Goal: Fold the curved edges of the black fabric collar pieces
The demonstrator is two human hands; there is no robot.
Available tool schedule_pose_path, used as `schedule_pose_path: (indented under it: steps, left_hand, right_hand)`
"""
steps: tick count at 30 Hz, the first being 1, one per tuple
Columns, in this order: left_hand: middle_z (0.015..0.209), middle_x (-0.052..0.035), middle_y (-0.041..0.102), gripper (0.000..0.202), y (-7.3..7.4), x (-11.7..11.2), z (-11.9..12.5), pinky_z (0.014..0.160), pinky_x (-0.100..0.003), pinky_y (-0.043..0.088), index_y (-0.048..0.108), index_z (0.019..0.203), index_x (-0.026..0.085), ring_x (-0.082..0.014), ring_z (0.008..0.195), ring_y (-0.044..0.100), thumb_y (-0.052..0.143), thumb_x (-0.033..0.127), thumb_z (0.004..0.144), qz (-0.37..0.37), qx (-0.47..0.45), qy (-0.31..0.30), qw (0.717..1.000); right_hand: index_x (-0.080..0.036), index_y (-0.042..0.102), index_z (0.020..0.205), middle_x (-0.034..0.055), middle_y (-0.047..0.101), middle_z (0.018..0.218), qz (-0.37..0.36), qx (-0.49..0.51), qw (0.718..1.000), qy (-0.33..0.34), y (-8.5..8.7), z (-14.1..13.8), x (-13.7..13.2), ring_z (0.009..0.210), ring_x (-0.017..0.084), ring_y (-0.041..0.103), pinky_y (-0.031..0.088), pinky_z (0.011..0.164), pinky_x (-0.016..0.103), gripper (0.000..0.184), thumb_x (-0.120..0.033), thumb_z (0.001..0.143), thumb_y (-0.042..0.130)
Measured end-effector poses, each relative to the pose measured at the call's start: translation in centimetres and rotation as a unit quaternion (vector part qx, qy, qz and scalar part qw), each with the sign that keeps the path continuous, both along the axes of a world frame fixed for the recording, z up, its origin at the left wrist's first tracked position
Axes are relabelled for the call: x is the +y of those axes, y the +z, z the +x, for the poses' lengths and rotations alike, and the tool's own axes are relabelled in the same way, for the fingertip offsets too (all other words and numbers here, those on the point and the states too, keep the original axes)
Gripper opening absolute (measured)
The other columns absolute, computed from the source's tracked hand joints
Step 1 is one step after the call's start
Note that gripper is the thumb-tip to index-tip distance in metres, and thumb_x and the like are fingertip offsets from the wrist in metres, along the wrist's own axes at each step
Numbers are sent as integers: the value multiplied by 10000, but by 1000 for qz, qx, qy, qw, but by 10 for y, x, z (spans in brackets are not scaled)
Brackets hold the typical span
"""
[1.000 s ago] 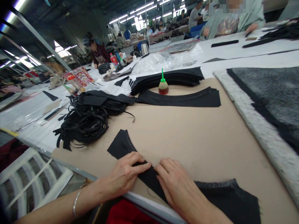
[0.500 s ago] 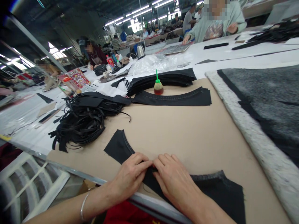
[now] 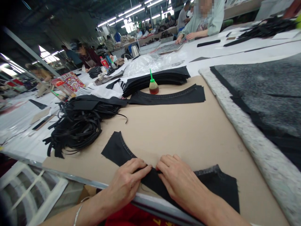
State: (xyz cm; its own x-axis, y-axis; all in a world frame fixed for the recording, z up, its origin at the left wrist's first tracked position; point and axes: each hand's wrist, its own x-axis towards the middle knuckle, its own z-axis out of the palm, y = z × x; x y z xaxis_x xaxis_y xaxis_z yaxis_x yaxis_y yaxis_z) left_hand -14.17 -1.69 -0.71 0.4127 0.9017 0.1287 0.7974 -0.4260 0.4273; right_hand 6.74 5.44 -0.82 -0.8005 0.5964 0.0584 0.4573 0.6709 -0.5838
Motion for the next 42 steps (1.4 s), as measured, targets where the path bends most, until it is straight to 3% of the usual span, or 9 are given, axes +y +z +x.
schedule_pose_path:
  steps: [6,11,15,18,24,28,31,35,42]
  left_hand:
    - [1063,-94,563,452,0,-6,7,894,-392,492,509,1310,199,-232,1006,520,432,86,879,19,61,6,998]
    - [1219,-137,530,491,-9,-19,15,1050,-474,393,450,1379,184,-285,1205,465,418,127,892,106,136,27,985]
    - [1240,-137,535,444,-14,-25,19,1077,-453,373,459,1375,180,-282,1241,454,410,193,933,151,157,43,975]
    - [1244,-130,535,425,-13,-24,21,1045,-432,410,494,1339,175,-278,1240,454,387,125,931,166,153,52,973]
    - [1188,-103,573,428,-3,-13,22,1029,-347,426,486,1317,98,-216,1122,502,343,59,915,75,75,-11,994]
    - [1149,-87,563,540,2,-12,27,989,-399,452,399,1411,201,-237,1085,497,399,61,889,19,86,-6,996]
    - [1121,-89,545,546,0,-14,31,952,-434,470,407,1409,272,-260,1082,493,452,102,892,25,115,-6,993]
    - [1164,-120,511,540,-4,-15,34,930,-468,478,454,1376,258,-287,1115,482,436,64,873,71,133,-2,989]
    - [1111,-104,591,419,5,-6,48,922,-368,492,520,1268,110,-218,1010,534,373,23,884,50,52,-47,996]
  right_hand:
    - [-198,567,954,43,546,917,55,21,997,41,-9,9,-2,834,194,507,414,748,342,231,-45,900,403]
    - [-177,554,1003,63,561,901,133,72,986,68,-17,13,-3,808,203,524,450,743,341,305,5,841,371]
    - [-185,544,947,53,562,886,132,89,984,77,-14,19,-2,780,173,533,458,730,291,252,-15,868,376]
    - [-190,538,932,46,554,876,116,81,987,73,-11,26,-1,771,170,521,445,711,292,223,-48,913,367]
    - [-189,552,917,41,534,880,69,8,996,58,-10,36,0,795,199,480,386,721,357,187,-95,942,393]
    - [-196,564,953,32,531,885,76,3,995,61,-10,41,-1,795,201,455,351,731,359,197,-67,919,418]
    - [-195,566,953,27,537,891,79,5,995,66,-10,47,-1,798,198,449,335,735,349,194,-52,904,444]
    - [-195,569,936,21,545,890,78,-7,994,70,-8,56,0,795,194,451,322,731,342,169,-68,909,460]
    - [-187,567,916,20,539,860,94,-10,992,78,-7,67,1,785,185,454,310,730,341,181,-70,922,430]
